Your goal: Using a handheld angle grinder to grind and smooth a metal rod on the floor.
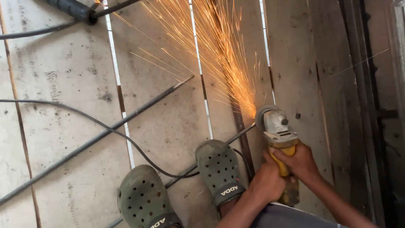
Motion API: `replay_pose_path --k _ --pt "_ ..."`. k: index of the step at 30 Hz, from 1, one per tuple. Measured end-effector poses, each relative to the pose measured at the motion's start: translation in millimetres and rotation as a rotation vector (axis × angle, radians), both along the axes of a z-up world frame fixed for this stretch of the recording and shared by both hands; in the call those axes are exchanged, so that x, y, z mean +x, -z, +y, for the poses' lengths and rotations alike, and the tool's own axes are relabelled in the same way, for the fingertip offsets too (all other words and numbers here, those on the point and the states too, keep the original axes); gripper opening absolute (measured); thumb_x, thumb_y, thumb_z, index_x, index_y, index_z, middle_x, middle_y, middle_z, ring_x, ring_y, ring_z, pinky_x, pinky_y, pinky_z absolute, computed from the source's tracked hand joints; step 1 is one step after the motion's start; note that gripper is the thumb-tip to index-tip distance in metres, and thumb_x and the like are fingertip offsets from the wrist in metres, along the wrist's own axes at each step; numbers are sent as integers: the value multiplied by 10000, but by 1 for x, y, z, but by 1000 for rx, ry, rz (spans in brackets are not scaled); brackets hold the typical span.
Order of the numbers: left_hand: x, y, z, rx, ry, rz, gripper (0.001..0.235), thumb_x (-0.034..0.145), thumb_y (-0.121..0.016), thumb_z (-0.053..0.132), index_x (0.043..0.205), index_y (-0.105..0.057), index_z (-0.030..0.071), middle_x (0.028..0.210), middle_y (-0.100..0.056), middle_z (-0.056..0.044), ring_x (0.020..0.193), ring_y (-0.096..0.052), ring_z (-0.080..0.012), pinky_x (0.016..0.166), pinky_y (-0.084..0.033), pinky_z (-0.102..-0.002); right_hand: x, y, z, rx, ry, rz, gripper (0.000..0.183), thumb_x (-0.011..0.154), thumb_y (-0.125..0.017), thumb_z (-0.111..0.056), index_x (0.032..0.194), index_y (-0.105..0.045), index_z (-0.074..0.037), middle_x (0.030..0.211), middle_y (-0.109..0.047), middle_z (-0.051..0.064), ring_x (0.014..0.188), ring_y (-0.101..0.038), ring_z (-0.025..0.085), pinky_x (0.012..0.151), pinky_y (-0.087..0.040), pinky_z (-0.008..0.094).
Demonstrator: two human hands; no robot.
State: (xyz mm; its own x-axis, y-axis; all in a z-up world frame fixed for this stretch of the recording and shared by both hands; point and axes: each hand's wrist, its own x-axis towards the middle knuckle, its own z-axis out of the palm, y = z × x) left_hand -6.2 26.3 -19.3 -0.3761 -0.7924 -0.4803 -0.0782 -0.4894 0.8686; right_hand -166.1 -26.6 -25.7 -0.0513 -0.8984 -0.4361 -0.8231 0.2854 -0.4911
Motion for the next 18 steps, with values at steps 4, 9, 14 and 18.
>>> replay_pose_path --k 4,9,14,18 --pt "-13 22 3 -3 42 -44 915 829 -782 274 1432 -254 -169 1063 -667 -374 1058 -656 -515 900 -540 -521 -25 30 14 -65 122 -2 498 792 -822 -358 1125 -718 -3 1000 -795 126 893 -752 186 791 -580 356" --pt "-13 31 10 -50 55 -59 921 857 -775 295 1430 -253 -203 1068 -670 -371 1057 -670 -505 893 -552 -518 -8 19 12 -94 17 -105 502 781 -840 -312 1142 -695 5 1021 -799 127 925 -739 191 812 -575 344" --pt "-18 17 -12 -63 45 -58 964 837 -787 302 1428 -226 -212 1064 -648 -387 1040 -661 -513 886 -548 -510 -24 16 -12 -50 72 -10 525 769 -843 -322 1160 -703 -2 1036 -787 127 925 -744 185 813 -574 357" --pt "-25 25 -1 -49 40 1 1002 834 -780 314 1446 -203 -232 1047 -666 -383 1039 -680 -501 894 -555 -495 -30 18 -5 13 95 -102 523 754 -848 -325 1146 -707 -8 1022 -796 136 904 -733 203 801 -584 363"
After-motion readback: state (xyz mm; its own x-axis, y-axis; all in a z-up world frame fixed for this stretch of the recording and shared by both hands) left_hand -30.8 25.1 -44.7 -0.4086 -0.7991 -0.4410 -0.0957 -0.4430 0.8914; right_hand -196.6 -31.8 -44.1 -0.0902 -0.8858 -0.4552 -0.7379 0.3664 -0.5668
